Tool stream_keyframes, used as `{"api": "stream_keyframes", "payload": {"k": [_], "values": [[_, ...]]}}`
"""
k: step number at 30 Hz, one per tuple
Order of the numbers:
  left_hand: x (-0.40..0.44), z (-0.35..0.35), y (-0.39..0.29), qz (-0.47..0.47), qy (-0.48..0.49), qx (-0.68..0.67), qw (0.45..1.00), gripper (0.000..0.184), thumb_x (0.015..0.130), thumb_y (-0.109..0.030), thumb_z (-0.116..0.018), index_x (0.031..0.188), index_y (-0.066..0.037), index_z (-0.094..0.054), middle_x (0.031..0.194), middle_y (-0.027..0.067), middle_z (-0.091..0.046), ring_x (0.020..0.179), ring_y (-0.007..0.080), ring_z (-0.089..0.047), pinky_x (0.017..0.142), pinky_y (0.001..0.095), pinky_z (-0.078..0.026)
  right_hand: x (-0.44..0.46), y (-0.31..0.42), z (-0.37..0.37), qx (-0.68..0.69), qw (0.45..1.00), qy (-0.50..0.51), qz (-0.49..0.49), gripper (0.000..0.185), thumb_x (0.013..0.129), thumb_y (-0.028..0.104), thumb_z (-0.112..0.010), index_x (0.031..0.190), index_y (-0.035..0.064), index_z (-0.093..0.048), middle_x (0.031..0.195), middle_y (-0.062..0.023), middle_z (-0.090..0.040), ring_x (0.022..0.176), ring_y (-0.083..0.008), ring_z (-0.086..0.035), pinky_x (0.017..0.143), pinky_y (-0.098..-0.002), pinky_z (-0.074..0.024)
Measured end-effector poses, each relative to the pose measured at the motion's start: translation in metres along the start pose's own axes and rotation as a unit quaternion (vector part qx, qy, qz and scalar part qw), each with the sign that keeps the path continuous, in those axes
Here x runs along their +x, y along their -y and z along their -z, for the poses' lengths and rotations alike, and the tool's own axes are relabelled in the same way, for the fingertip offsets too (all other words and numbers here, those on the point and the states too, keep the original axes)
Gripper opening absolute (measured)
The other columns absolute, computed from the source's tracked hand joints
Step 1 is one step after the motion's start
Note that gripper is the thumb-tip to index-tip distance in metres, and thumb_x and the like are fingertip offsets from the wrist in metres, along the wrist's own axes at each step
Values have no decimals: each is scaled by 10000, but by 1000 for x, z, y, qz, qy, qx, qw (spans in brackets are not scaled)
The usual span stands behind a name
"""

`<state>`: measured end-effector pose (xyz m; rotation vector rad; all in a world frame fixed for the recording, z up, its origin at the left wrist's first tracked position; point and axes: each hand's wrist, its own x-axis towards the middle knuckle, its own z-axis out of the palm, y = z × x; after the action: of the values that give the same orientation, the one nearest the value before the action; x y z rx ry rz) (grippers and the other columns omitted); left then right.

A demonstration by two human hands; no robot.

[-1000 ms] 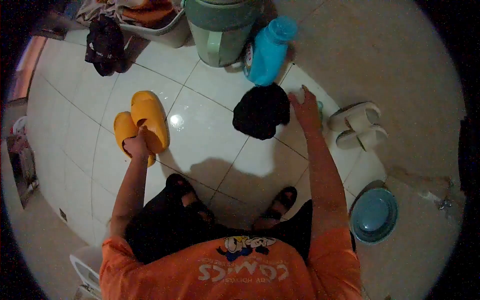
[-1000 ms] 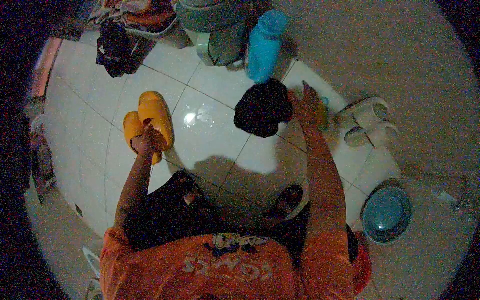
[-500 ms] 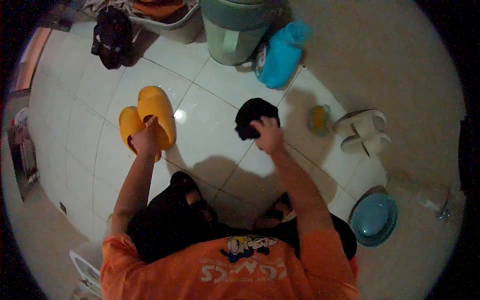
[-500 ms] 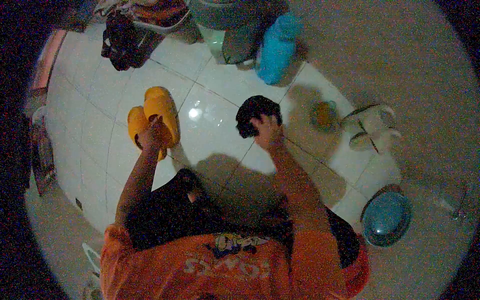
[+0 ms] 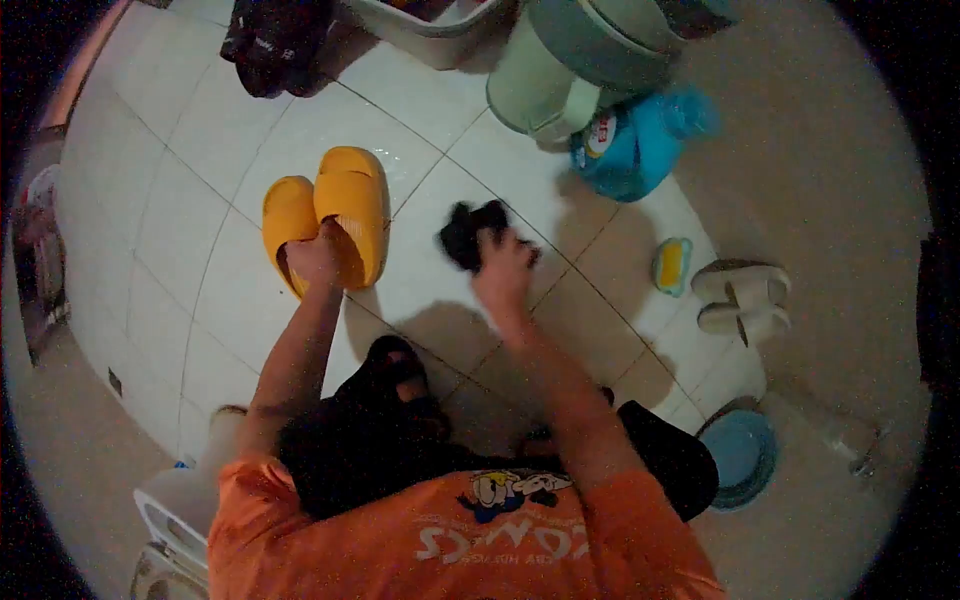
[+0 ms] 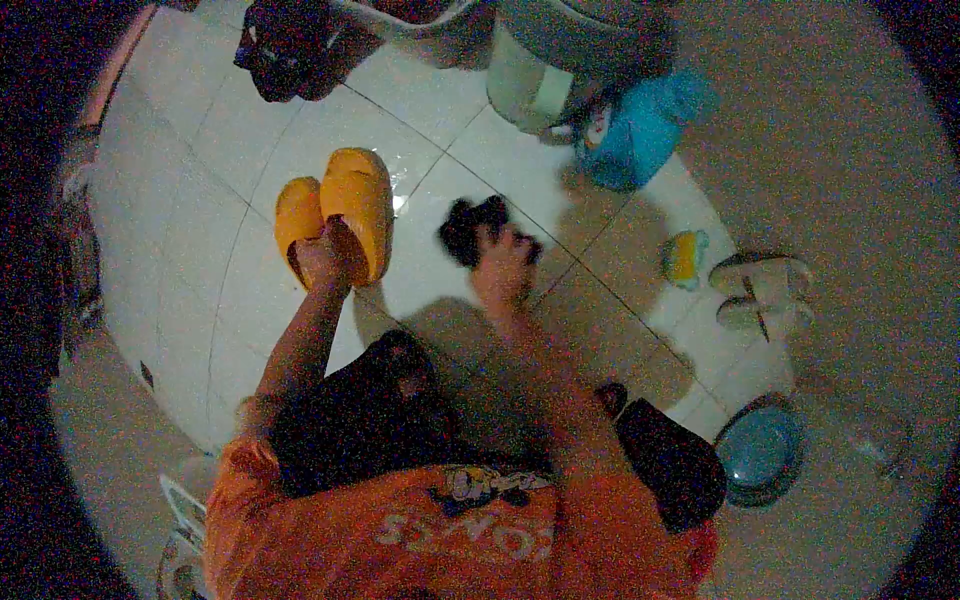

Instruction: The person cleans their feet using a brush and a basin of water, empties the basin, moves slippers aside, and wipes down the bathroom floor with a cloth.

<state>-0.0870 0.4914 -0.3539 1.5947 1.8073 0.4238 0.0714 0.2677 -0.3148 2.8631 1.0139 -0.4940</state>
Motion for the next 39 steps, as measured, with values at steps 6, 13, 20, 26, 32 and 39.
{"api": "stream_keyframes", "payload": {"k": [6, 13, 20, 26, 32, 39], "values": [[42, 65, 56, -30, 5, 14, 999, 489, 874, -319, -640, 1118, 85, -509, 1100, 205, -612, 1014, 336, -586, 865, 430, -454, 27, 19, -1, 215, 966, -140, 36, 555, 629, 69, -675, 1174, 118, -583, 1079, -169, -555, 1013, -375, -532, 882, -452, -447], [68, 138, 88, -36, -27, 119, 992, 494, 822, -280, -702, 1134, 61, -527, 1110, 205, -616, 1010, 364, -592, 866, 428, -464, 77, 26, 60, 6, 993, -90, -73, 830, 725, 475, -711, 1411, 154, -373, 1354, -256, -399, 1143, -439, -472, 934, -537, -413], [91, 105, 148, 90, -53, -13, 994, 436, 721, -210, -725, 1025, 56, -562, 1007, 214, -641, 955, 356, -622, 824, 399, -479, 37, 190, 19, 56, 988, 61, 133, 727, 657, 186, -740, 1328, 290, -482, 1279, -138, -411, 1154, -423, -419, 865, -515, -486], [90, 109, 148, 76, -66, 40, 994, 485, 751, -196, -729, 1108, 47, -510, 1111, 198, -597, 1028, 334, -587, 856, 380, -467, 120, 146, 44, 198, 970, -101, 96, 526, 666, 86, -688, 1181, 167, -619, 1153, -136, -564, 1055, -351, -549, 909, -433, -469], [73, 130, 126, 122, -43, -265, 956, 370, 845, -178, -624, 1156, -5, -520, 1150, 128, -599, 1027, 275, -591, 855, 367, -485, 215, 122, 65, -7, 987, -153, 37, 646, 760, 279, -662, 1361, 184, -444, 1185, -213, -513, 1066, -426, -531, 863, -503, -478], [59, 194, 132, 78, -95, -320, 939, 341, 870, -192, -591, 1162, -21, -552, 1151, 112, -612, 1017, 267, -599, 842, 372, -496, 81, 255, 1, -35, 919, 4, 393, 433, 810, 170, -568, 1232, 259, -527, 1200, -119, -492, 1017, -378, -523, 608, -447, -543]]}}
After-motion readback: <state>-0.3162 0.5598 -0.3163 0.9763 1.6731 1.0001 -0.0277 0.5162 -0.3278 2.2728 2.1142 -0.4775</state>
